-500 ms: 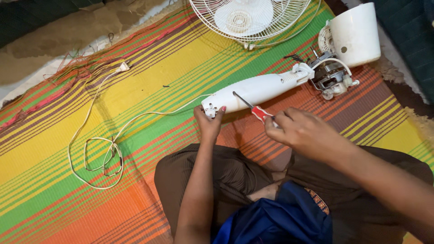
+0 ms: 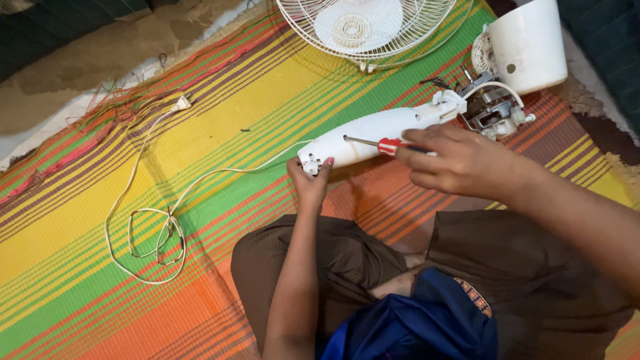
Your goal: The person sits on a mat and uses a screwdriver to remove screws from the casing of a white handheld appliance. They then separate the casing halves to expose the internal components.
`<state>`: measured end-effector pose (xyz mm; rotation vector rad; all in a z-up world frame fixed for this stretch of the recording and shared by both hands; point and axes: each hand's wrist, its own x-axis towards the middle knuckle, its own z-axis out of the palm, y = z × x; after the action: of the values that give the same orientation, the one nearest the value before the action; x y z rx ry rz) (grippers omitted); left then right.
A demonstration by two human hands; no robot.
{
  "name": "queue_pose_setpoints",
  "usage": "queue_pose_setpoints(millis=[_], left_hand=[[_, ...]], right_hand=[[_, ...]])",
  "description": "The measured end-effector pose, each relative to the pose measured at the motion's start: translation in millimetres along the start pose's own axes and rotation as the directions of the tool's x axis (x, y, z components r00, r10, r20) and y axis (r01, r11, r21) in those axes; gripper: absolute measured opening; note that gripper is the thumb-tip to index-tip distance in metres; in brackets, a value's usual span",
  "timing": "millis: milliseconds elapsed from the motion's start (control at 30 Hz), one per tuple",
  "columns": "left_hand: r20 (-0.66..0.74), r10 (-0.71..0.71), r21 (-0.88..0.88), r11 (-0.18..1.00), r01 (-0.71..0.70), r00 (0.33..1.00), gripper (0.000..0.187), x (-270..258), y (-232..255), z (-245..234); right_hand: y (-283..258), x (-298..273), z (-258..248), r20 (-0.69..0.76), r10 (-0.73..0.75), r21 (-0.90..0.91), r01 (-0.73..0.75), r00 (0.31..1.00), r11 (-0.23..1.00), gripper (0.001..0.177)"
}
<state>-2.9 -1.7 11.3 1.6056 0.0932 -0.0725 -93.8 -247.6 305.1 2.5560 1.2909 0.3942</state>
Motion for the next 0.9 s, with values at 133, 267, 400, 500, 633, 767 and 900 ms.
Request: queue_pose_setpoints(millis=[133, 267, 400, 500, 633, 767, 900], left_hand=[[-0.018, -0.043, 0.027, 0.999, 0.043, 0.999, 0.070, 2.6, 3.4, 0.1], [-0.027, -0.002, -0.015, 1.000, 0.001, 1.000, 0.071, 0.6, -0.6, 1.3], [-0.044, 0.004, 0.014, 1.000, -0.004, 0.999, 0.071, 0.1, -0.1, 2.3], [-0.034, -0.026, 0.013, 1.000, 0.026, 0.999, 0.073, 0.2, 4.8, 0.3], [-0.052, 0.050, 0.001, 0.999, -0.050, 0.997, 0.082, 1.5, 15.7, 0.0], [-0.039, 0.046, -0.031, 0.998, -0.047, 0.998, 0.092, 0.5, 26.2, -0.4], [-0.021, 0.053, -0.047, 0.997, -0.054, 0.998, 0.094, -0.9, 29.6, 0.7]], right_hand=[[-17.0, -6.8, -2.5, 0.100, 0.230, 0.256, -0.248, 0.968, 0.934, 0.026], [-55.2, -16.8, -10.2, 0.005, 0.536, 0.460, -0.478, 0.844, 0.749, 0.033], [-80.6, -11.0, -18.3, -0.075, 0.797, 0.603, -0.610, 0.599, 0.515, 0.030], [-96.5, 2.9, -20.2, 0.045, 0.901, 0.784, -0.574, 0.432, 0.237, 0.034], [-108.5, 24.7, -14.2, -0.116, 0.846, 0.702, -0.560, 0.520, 0.440, 0.034], [-118.6, 40.9, -14.0, -0.117, 0.839, 0.686, -0.568, 0.531, 0.455, 0.032], [-123.6, 50.6, -14.3, -0.162, 0.815, 0.637, -0.572, 0.557, 0.517, 0.034]])
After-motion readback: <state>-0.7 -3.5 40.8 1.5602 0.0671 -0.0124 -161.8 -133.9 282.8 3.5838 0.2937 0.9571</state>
